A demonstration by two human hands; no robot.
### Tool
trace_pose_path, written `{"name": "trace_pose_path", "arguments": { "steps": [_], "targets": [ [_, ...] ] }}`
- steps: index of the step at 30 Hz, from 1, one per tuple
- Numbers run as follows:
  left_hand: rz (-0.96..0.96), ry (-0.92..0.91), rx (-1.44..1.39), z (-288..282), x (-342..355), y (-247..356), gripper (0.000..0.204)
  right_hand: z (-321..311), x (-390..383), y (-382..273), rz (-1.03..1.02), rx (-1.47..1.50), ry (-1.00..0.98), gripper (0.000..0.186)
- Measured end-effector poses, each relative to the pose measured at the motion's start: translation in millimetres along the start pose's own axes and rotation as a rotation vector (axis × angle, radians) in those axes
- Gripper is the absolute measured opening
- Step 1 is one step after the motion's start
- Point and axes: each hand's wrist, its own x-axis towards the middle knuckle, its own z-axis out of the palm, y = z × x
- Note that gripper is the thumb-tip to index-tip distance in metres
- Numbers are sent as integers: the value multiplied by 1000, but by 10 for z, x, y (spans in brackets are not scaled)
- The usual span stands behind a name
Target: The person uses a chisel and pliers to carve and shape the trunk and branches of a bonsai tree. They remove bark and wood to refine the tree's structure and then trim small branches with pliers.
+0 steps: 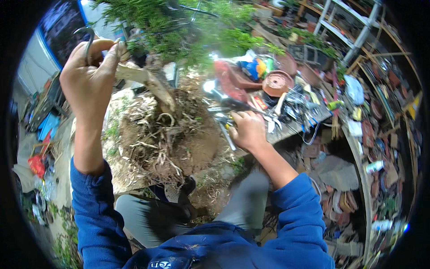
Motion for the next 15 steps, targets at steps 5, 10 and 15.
{"name": "trace_pose_path", "arguments": {
  "steps": [5,10,15],
  "targets": [
    [5,-59,85,-129,17,-19,10,183,242,22,-136,-72,22,32],
    [-124,-160,99,-209,131,-13,19,313,450,127,-109,158,177,26],
    [-109,-276,85,-294,204,-36,22,106,666,138,191,867,477,22]
  ]
}}
